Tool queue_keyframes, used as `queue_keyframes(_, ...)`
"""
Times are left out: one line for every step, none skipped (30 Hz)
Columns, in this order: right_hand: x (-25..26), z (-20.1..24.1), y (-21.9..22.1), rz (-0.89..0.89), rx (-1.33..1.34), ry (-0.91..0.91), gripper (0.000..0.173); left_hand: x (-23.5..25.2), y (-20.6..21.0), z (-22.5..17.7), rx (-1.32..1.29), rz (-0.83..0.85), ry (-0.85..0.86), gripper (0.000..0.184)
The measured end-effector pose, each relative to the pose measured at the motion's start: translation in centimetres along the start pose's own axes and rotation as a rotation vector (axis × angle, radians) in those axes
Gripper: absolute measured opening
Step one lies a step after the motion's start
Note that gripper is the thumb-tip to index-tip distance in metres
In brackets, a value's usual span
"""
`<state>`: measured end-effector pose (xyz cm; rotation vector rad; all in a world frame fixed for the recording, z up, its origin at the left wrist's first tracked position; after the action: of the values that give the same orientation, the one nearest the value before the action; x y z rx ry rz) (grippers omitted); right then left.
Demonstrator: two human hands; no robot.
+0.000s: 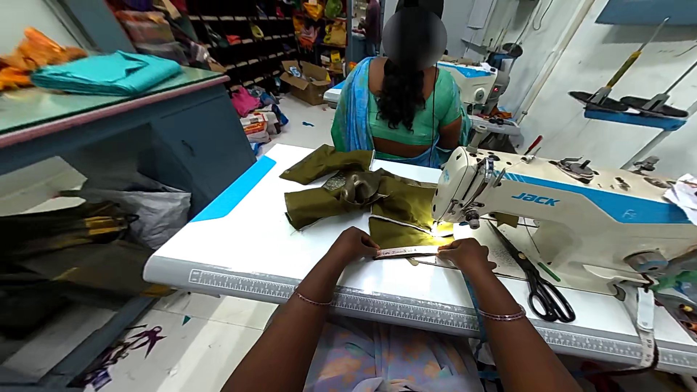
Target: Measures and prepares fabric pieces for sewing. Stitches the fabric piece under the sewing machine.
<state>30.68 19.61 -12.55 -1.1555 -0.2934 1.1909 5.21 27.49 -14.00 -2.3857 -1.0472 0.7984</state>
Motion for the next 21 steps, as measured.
queue_keyframes(0.09, -0.03, 0.01, 0.0, -0.009, 0.004, 0.025, -0.04, -0.01, -0.08, 0.002, 0.002, 0.0, 0.014)
queue_keyframes(0.26, -0.1, 0.08, -0.001, -0.02, 0.001, 0.025, -0.11, -0.02, -0.13, 0.004, 0.003, -0.003, 0.015)
queue_keyframes(0.4, -0.14, 0.15, -0.005, -0.026, -0.005, 0.025, -0.15, -0.06, -0.11, 0.004, 0.003, -0.006, 0.015)
queue_keyframes(0.49, -0.17, 0.22, -0.011, -0.029, -0.013, 0.026, -0.17, -0.09, -0.11, 0.002, 0.007, -0.014, 0.015)
queue_keyframes(0.55, -0.23, 0.25, -0.015, -0.026, -0.016, 0.026, -0.13, -0.09, -0.08, 0.0, 0.01, -0.019, 0.015)
queue_keyframes(0.51, -0.29, 0.24, -0.019, -0.022, -0.014, 0.027, -0.04, -0.06, -0.08, 0.0, 0.016, -0.026, 0.016)
queue_keyframes(0.44, -0.31, 0.22, -0.019, -0.02, -0.012, 0.028, 0.06, -0.03, -0.05, -0.005, 0.019, -0.032, 0.016)
queue_keyframes(0.37, -0.34, 0.18, -0.022, -0.016, -0.011, 0.028, 0.14, 0.0, -0.06, -0.007, 0.021, -0.034, 0.015)
queue_keyframes(0.32, -0.38, 0.13, -0.026, -0.013, -0.013, 0.029, 0.17, 0.04, -0.11, -0.01, 0.026, -0.038, 0.015)
queue_keyframes(0.27, -0.42, 0.09, -0.027, -0.006, -0.019, 0.03, 0.18, 0.06, -0.19, -0.013, 0.031, -0.04, 0.015)
queue_keyframes(0.24, -0.47, 0.07, -0.029, 0.0, -0.021, 0.031, 0.19, 0.08, -0.22, -0.012, 0.036, -0.045, 0.016)
queue_keyframes(0.23, -0.52, 0.1, -0.027, 0.001, -0.017, 0.031, 0.2, 0.07, -0.22, -0.012, 0.039, -0.051, 0.016)
queue_keyframes(0.22, -0.55, 0.12, -0.029, 0.004, -0.012, 0.031, 0.19, 0.07, -0.22, -0.015, 0.038, -0.056, 0.016)
queue_keyframes(0.2, -0.56, 0.13, -0.031, 0.007, -0.008, 0.031, 0.2, 0.08, -0.21, -0.019, 0.036, -0.058, 0.016)
queue_keyframes(0.18, -0.61, 0.13, -0.032, 0.01, -0.005, 0.031, 0.21, 0.1, -0.2, -0.02, 0.033, -0.059, 0.016)
queue_keyframes(0.21, -0.69, 0.13, -0.034, 0.011, -0.006, 0.031, 0.23, 0.12, -0.17, -0.023, 0.03, -0.059, 0.016)
queue_keyframes(0.23, -0.72, 0.12, -0.035, 0.015, -0.01, 0.03, 0.21, 0.11, -0.16, -0.024, 0.029, -0.06, 0.016)
queue_keyframes(0.22, -0.73, 0.14, -0.033, 0.017, -0.012, 0.03, 0.19, 0.1, -0.17, -0.021, 0.032, -0.066, 0.016)
queue_keyframes(0.21, -0.72, 0.16, -0.032, 0.02, -0.013, 0.03, 0.16, 0.08, -0.19, -0.019, 0.036, -0.08, 0.017)
queue_keyframes(0.2, -0.71, 0.16, -0.03, 0.019, -0.013, 0.03, 0.18, 0.04, -0.22, -0.02, 0.038, -0.1, 0.016)
queue_keyframes(0.2, -0.7, 0.16, -0.028, 0.02, -0.013, 0.03, 0.22, 0.02, -0.29, -0.02, 0.043, -0.125, 0.016)
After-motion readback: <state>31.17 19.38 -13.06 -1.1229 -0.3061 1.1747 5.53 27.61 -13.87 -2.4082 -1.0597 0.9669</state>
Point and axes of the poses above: each hand's wrist, its own x-axis towards the middle knuckle, its own y-axis out of the palm, z = x × y, the point moved 8 cm from there along x, towards the middle knuckle, and after that the axes turned 9 degrees about z, right-handed, at the moved point
